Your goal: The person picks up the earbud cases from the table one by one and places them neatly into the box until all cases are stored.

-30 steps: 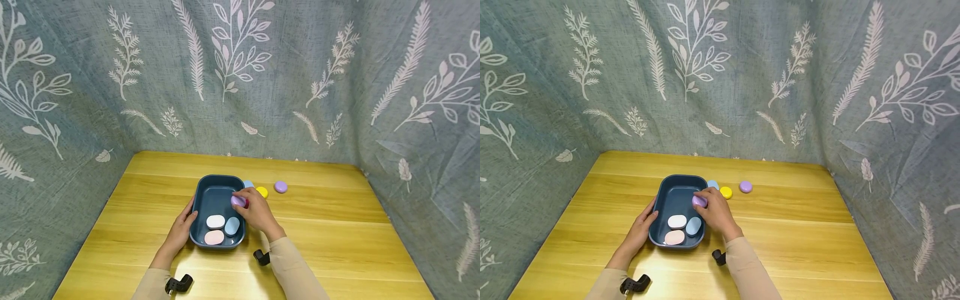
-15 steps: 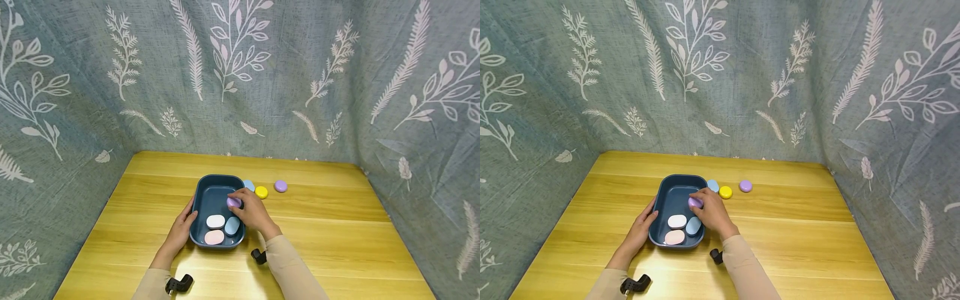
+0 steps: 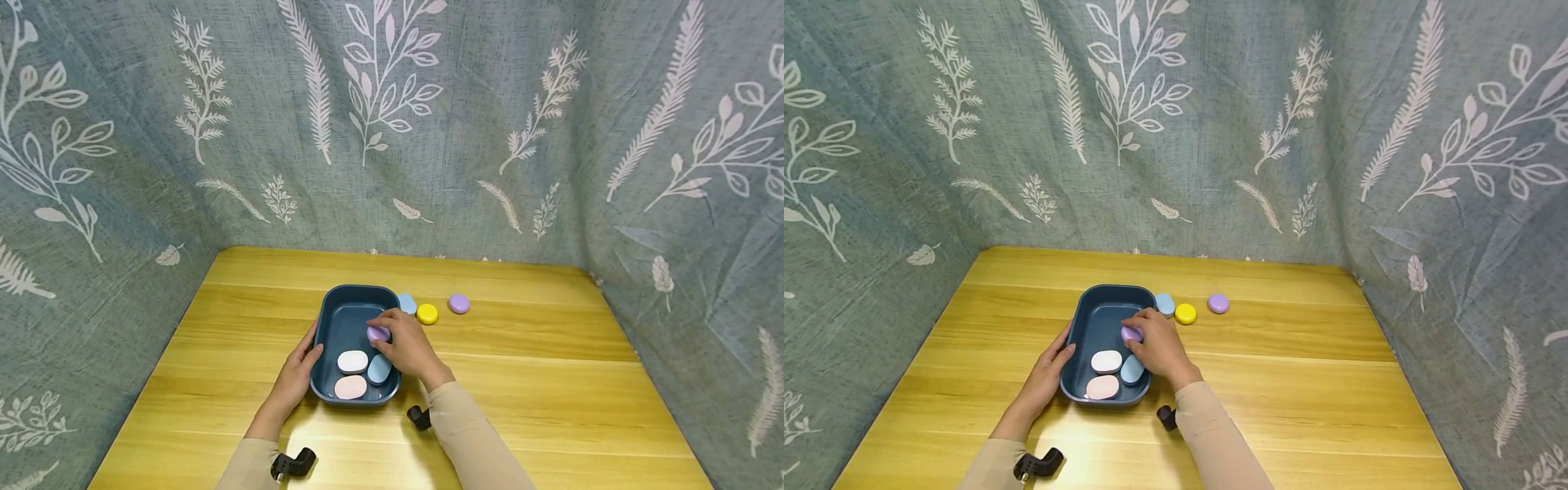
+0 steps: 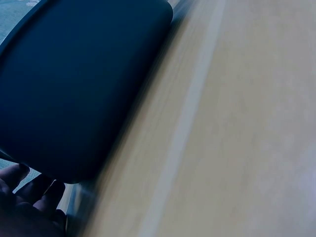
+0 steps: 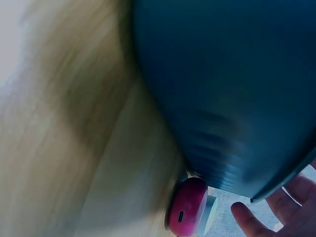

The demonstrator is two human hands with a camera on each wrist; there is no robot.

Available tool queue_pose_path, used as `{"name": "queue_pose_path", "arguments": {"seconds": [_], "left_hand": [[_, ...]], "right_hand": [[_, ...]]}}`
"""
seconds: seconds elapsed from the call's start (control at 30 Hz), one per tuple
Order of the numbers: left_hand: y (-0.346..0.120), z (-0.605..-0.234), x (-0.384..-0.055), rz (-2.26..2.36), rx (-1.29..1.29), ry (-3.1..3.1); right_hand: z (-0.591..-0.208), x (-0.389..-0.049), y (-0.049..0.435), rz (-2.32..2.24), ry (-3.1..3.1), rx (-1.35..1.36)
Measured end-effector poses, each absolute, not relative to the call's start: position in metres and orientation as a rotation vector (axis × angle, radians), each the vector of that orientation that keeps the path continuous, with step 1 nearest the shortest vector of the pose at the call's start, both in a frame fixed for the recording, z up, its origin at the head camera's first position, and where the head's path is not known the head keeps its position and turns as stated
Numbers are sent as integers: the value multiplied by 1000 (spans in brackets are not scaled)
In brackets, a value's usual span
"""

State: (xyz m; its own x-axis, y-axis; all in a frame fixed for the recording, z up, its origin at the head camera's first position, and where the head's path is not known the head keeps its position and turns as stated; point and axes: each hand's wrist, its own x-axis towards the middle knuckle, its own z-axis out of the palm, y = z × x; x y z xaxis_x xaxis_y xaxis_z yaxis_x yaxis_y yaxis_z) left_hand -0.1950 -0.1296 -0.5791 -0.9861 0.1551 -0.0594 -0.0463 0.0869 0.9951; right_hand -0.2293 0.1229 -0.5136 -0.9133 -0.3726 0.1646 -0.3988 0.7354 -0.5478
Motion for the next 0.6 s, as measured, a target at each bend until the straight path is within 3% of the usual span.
{"name": "queue_pose_path", "arguments": {"seconds": [0.6], "left_hand": [[-131, -580, -195, 2012, 110, 2213]], "right_hand": [[-525, -232, 116, 731, -2905, 704]]}}
